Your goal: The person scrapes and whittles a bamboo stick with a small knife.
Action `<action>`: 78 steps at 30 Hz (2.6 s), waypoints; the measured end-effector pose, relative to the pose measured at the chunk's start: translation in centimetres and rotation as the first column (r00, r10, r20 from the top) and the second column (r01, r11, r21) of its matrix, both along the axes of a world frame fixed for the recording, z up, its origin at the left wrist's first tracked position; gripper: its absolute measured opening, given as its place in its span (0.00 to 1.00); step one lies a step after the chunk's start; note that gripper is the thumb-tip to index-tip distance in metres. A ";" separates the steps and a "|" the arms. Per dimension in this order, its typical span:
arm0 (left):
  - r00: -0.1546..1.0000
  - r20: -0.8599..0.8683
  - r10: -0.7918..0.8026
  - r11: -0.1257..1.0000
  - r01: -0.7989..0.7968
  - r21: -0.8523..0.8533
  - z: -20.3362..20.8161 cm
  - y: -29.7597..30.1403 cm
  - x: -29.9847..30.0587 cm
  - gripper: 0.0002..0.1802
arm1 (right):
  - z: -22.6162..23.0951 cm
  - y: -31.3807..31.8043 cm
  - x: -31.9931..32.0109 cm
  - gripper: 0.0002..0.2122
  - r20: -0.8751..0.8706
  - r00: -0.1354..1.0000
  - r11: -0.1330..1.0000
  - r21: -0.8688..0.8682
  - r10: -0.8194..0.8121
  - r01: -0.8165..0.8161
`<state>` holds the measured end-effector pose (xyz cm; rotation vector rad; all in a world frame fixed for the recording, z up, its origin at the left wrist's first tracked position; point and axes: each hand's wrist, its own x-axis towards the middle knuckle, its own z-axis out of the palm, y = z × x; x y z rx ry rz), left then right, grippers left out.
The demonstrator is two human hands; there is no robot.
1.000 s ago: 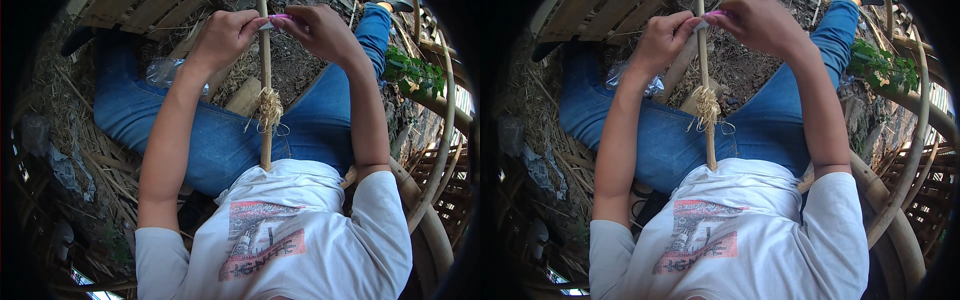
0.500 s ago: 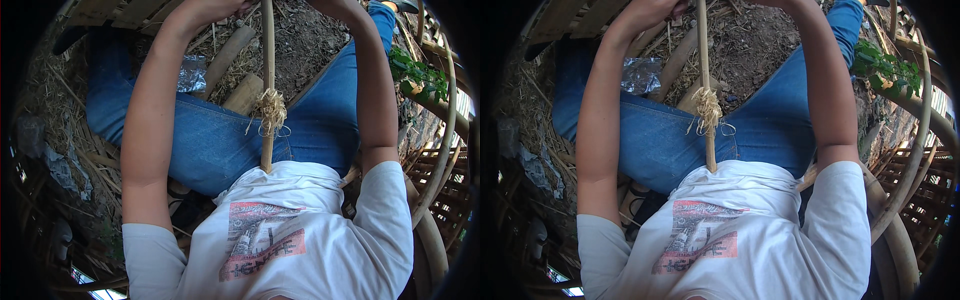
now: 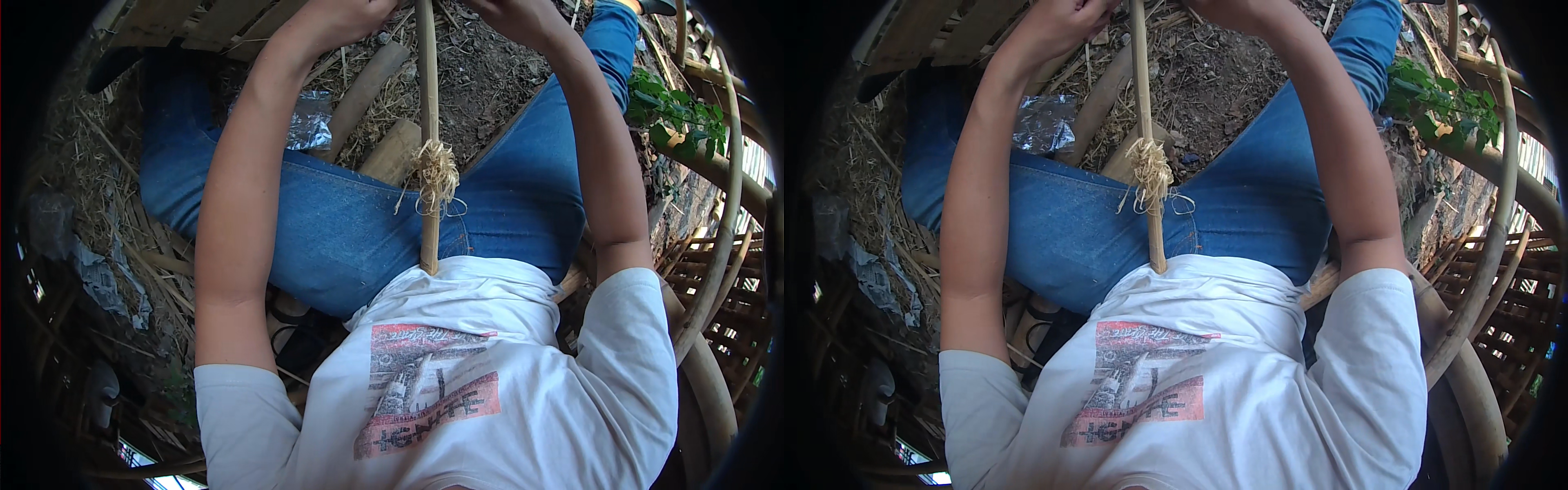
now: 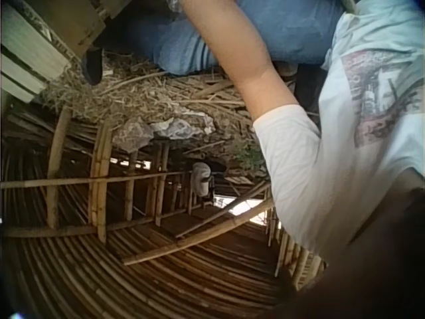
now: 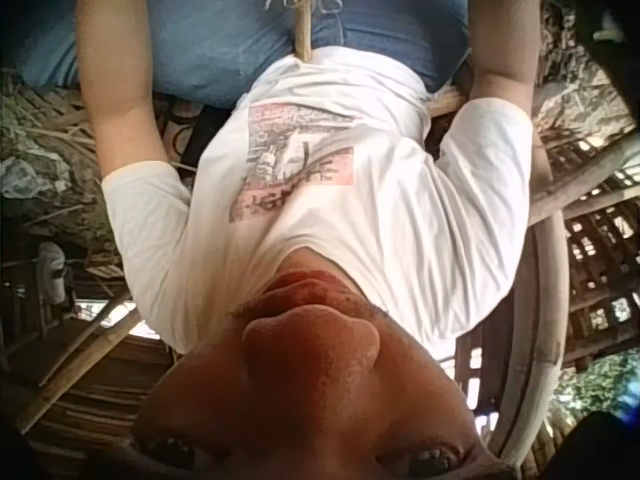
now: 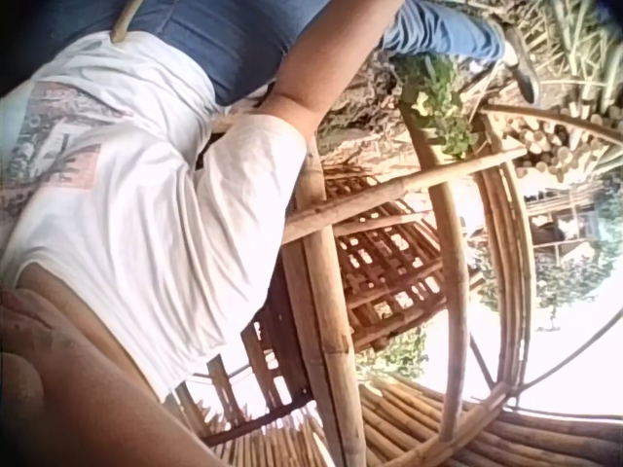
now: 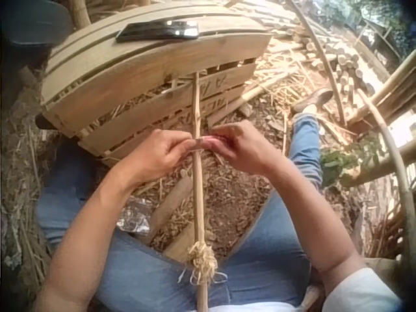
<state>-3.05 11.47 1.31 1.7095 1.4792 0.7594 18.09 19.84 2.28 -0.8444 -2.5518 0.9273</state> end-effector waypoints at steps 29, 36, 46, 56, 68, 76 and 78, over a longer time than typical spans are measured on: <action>0.993 -0.103 -0.063 0.995 0.071 0.074 -0.1 -1.5 0.5 0.15 | 0.3 -2.7 1.2 0.12 0.020 0.999 0.998 -0.044 -0.049 0.050; 0.995 -0.064 -0.072 0.997 0.073 0.023 0.5 -1.6 0.5 0.16 | 1.7 -2.8 0.6 0.15 0.253 0.964 0.987 -0.117 -0.077 0.110; 0.986 0.078 -0.145 0.938 0.162 -0.306 1.8 -3.1 0.8 0.17 | 0.0 -5.2 1.9 0.13 0.001 0.999 0.980 -0.191 -0.047 0.046; 0.987 0.051 -0.153 0.988 0.155 -0.029 -1.0 -7.5 1.6 0.15 | -1.8 -9.3 3.6 0.12 0.017 0.996 0.992 -0.089 -0.086 0.087; 0.982 -0.085 -0.170 0.984 0.173 0.034 0.7 -7.6 1.7 0.16 | 0.7 -7.2 2.9 0.17 0.101 0.980 0.965 -0.219 0.172 -0.147; 0.987 0.130 -0.094 0.995 0.098 -0.030 -0.9 -2.2 0.2 0.19 | 4.1 -3.0 -0.4 0.14 0.291 0.957 0.990 -0.131 -0.009 0.049; 0.993 0.081 -0.084 0.991 0.092 -0.100 0.4 -0.7 0.3 0.23 | 2.6 -1.8 -0.4 0.14 0.196 0.980 0.995 -0.081 -0.043 0.059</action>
